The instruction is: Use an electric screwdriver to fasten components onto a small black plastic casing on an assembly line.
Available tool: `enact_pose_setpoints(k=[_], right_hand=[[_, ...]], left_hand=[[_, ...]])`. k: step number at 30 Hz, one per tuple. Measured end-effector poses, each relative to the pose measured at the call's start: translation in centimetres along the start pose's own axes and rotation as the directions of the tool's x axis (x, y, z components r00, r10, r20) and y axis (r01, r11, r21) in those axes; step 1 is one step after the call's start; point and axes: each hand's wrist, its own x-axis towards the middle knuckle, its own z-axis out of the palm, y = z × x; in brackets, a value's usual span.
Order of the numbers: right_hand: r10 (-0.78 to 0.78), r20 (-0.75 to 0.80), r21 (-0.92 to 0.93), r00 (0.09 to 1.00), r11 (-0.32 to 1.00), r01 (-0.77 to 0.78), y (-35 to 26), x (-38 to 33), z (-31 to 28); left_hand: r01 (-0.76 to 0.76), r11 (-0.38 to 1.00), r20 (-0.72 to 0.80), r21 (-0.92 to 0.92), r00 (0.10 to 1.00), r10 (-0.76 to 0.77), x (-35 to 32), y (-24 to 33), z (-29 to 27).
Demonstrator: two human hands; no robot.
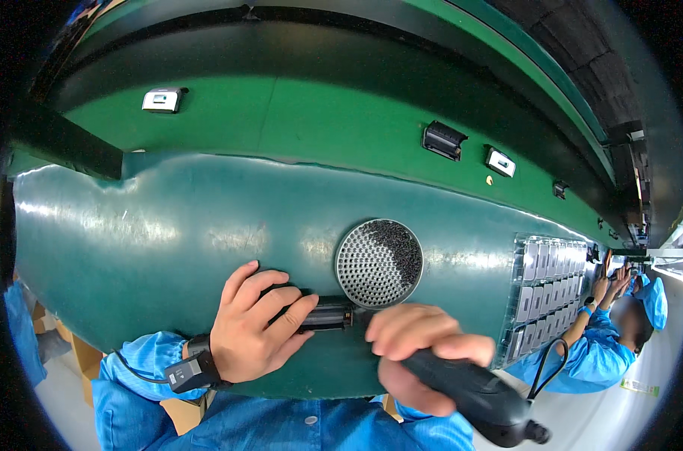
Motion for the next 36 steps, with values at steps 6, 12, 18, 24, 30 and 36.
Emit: enact_pose_setpoints(k=[6,12,18,24,30,36], right_hand=[[0.028,-0.06,-0.036,0.998,0.999,-0.03,1.3,4.1,-0.5],[0.083,-0.108,-0.084,0.991,0.992,-0.092,4.2,2.8,-1.0],[0.084,-0.121,-0.083,0.989,0.992,-0.095,5.1,2.8,-0.7],[0.105,-0.137,-0.047,0.985,0.993,-0.112,5.0,2.8,-1.3],[0.103,-0.126,-0.072,0.987,0.991,-0.112,5.1,3.0,-0.8],[0.092,-0.133,-0.081,0.987,0.991,-0.103,6.3,3.1,-0.8]], left_hand=[[-0.024,1.0,0.012,-0.009,1.0,0.024,-0.1,-0.9,-0.2],[0.02,0.997,0.012,-0.075,1.0,-0.019,-0.6,-1.7,-0.1],[0.01,0.996,-0.007,-0.087,1.0,-0.011,-0.7,-2.6,0.1],[-0.009,0.997,-0.003,-0.076,1.0,0.008,-0.8,-2.6,0.1],[0.0,0.998,0.003,-0.06,1.0,0.0,-0.6,-2.5,0.1],[-0.011,0.999,0.008,-0.049,1.0,0.011,-0.1,-3.4,0.2]])
